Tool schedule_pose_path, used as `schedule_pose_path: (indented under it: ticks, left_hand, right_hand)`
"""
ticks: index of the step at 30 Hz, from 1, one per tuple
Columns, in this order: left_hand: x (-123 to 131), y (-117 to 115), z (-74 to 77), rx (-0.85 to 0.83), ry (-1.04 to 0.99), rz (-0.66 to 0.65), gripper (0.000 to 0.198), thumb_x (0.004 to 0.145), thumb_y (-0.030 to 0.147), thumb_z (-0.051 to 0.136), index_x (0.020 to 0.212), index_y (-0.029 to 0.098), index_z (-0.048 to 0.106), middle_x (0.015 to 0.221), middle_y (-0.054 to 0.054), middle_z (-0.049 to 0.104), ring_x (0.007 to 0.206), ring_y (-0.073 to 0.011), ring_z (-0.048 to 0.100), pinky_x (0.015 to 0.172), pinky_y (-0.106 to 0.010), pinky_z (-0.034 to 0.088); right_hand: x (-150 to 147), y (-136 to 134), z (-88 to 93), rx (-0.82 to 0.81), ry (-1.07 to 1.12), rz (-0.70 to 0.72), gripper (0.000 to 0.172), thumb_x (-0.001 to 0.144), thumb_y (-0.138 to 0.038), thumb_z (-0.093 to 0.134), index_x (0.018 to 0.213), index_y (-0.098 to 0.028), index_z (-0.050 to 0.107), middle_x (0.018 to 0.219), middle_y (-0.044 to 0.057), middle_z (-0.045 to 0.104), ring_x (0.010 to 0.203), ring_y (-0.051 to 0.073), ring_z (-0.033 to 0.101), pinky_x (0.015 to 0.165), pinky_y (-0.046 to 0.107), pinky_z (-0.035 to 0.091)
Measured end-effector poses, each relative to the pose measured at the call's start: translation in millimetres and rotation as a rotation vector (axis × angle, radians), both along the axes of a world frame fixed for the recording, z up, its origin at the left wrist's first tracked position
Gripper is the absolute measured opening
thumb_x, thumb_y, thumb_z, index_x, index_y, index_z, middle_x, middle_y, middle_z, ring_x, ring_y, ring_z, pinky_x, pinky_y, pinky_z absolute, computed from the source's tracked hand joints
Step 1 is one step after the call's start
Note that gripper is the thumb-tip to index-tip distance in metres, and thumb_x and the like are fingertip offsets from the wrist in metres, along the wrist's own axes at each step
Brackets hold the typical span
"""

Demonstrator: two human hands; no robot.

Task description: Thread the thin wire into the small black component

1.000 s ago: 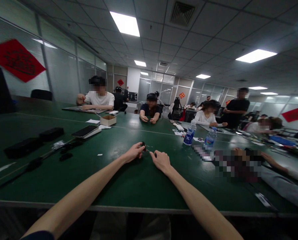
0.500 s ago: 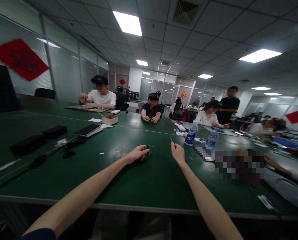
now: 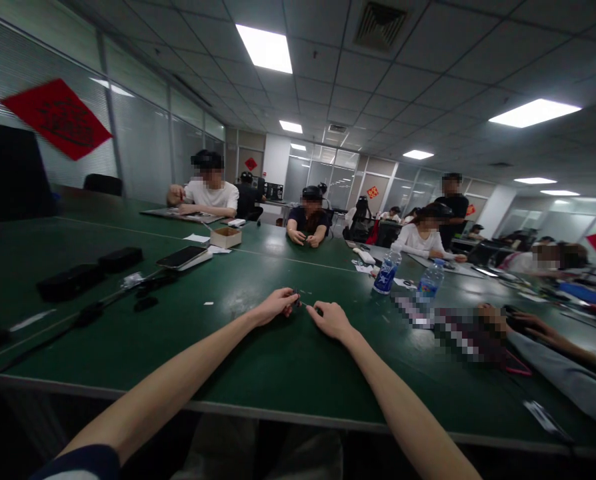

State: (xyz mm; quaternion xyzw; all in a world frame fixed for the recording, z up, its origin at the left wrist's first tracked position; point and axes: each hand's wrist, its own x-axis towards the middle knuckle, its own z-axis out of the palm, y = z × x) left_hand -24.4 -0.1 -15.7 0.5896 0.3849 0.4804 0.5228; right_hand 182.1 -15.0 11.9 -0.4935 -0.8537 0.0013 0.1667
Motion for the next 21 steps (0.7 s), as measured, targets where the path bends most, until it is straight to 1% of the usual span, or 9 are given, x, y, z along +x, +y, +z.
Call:
schedule_pose_path:
  ticks: [3,10,21]
  left_hand:
    - [-0.3,-1.3,1.0,-0.001,-0.008,0.006,0.038,0.078,0.044,0.059,0.096,0.012,0.055,0.083,-0.007,0.063,0.048,-0.005,0.047,0.044,-0.018,0.037]
    - [0.1,-1.6,1.1,0.006,-0.017,0.008,0.037,0.079,0.045,0.059,0.097,0.012,0.056,0.083,-0.006,0.063,0.049,-0.0051,0.046,0.045,-0.02,0.038]
    - [-1.8,-1.8,0.7,-0.008,-0.037,-0.003,0.039,0.078,0.044,0.06,0.1,0.012,0.056,0.086,-0.008,0.063,0.05,-0.0054,0.048,0.047,-0.02,0.039]
  right_hand:
    - [0.9,-1.9,1.9,-0.021,-0.029,0.018,0.053,0.091,-0.059,0.027,0.09,-0.023,0.066,0.088,0.005,0.068,0.081,0.017,0.061,0.071,0.023,0.038]
    - [5.3,-1.4,5.7,-0.024,-0.032,0.007,0.054,0.091,-0.06,0.027,0.09,-0.022,0.066,0.088,0.005,0.068,0.082,0.017,0.06,0.071,0.024,0.039]
    - [7.2,1.2,3.3,-0.046,-0.041,0.022,0.057,0.09,-0.062,0.024,0.09,-0.023,0.065,0.087,0.005,0.066,0.079,0.017,0.059,0.067,0.024,0.037]
